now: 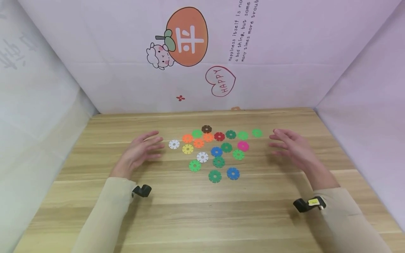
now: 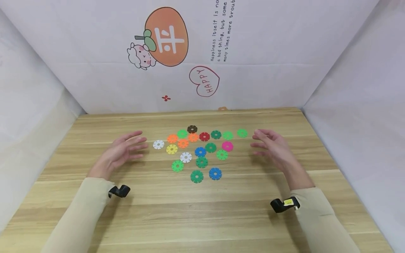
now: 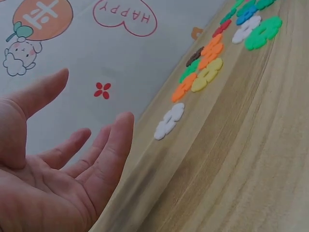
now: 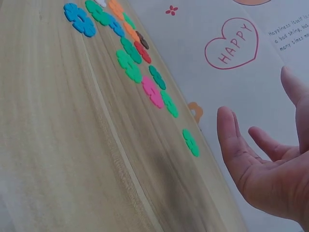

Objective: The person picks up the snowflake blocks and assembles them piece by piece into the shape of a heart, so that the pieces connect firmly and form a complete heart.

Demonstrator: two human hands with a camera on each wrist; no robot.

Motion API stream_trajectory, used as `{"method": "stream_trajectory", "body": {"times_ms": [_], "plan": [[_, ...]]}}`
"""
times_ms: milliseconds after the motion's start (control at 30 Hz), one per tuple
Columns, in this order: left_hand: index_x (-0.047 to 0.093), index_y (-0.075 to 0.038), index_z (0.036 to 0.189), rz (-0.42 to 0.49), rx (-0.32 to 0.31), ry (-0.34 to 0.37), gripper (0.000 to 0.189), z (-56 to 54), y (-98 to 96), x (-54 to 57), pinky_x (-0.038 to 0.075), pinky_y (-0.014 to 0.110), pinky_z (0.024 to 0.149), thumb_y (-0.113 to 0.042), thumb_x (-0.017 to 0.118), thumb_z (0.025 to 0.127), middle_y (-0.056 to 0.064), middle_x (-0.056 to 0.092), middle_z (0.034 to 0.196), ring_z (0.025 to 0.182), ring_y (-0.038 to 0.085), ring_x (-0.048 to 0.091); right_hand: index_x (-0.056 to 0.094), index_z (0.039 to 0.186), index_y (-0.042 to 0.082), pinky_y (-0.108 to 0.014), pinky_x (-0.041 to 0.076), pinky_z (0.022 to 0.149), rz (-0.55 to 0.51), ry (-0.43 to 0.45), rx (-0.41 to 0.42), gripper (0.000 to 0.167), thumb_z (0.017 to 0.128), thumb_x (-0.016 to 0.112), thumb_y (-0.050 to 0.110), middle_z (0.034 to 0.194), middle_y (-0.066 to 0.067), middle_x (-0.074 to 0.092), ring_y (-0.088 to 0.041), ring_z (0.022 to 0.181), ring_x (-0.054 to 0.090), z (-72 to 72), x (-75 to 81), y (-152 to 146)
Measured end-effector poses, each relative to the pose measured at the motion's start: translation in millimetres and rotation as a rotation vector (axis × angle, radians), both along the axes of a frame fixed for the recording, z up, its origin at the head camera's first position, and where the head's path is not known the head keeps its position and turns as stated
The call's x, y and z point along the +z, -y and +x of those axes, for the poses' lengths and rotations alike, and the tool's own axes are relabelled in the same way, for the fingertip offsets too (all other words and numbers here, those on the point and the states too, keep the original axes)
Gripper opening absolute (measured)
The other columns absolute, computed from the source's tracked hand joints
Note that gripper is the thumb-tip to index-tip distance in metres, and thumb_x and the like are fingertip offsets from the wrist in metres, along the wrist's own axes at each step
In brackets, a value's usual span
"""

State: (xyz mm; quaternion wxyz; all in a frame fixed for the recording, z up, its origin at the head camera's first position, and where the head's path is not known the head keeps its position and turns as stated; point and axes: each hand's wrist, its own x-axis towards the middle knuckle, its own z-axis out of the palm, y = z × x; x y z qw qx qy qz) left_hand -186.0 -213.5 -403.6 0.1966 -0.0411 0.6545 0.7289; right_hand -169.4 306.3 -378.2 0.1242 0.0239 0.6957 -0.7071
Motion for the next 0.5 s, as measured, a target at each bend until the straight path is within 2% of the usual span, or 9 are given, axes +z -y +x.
{"method": "stream_trajectory", "body": {"times_ms": [67,133,267,333,500], "plan": [[0.024,-0.008,0.159,-0.024,-0.005,0.018,0.066,-5.5,-1.6,-0.5,0.051,0.048,0.097,-0.017,0.059,0.103,0.021,0.040,0.154,0.135,0.040,0.046,0.034,0.146,-0.003,-0.040,0.056,0.089,0.028,0.009,0.009,0.065,0.102,0.060,0.036,0.120,-0.001,0.061,-0.016,0.107,0.067,-3.7,-0.2,0.9],[0.025,-0.009,0.158,-0.056,-0.016,0.034,0.067,-10.5,-3.3,-0.4,0.053,0.046,0.094,-0.017,0.061,0.102,0.021,0.042,0.152,0.133,0.038,0.048,0.024,0.151,-0.007,-0.041,0.055,0.090,0.063,0.012,0.024,0.076,0.102,0.059,0.038,0.131,-0.013,0.055,-0.018,0.111,0.066,-7.5,-0.7,1.8],[0.029,-0.009,0.157,-0.130,-0.037,0.061,0.068,-18.2,-6.9,0.0,0.056,0.044,0.089,-0.017,0.064,0.100,0.022,0.048,0.147,0.128,0.036,0.054,0.019,0.154,-0.008,-0.041,0.054,0.092,0.127,0.024,0.056,0.080,0.102,0.058,0.040,0.148,-0.031,0.036,-0.022,0.117,0.062,-15.7,-3.7,2.9],[0.031,-0.009,0.156,-0.165,-0.049,0.075,0.068,-21.0,-8.3,-0.2,0.057,0.044,0.087,-0.018,0.067,0.099,0.021,0.051,0.144,0.126,0.036,0.056,0.019,0.154,-0.007,-0.040,0.054,0.093,0.147,0.035,0.071,0.080,0.103,0.057,0.041,0.152,-0.033,0.031,-0.025,0.120,0.060,-20.3,-5.8,3.2],[0.036,-0.009,0.154,-0.230,-0.082,0.096,0.067,-26.0,-11.0,-2.1,0.058,0.043,0.083,-0.019,0.070,0.097,0.020,0.054,0.141,0.122,0.033,0.060,0.019,0.156,-0.006,-0.039,0.054,0.093,0.195,0.070,0.089,0.081,0.102,0.058,0.040,0.153,-0.032,0.033,-0.037,0.127,0.052,-34.5,-14.7,2.0]]}}
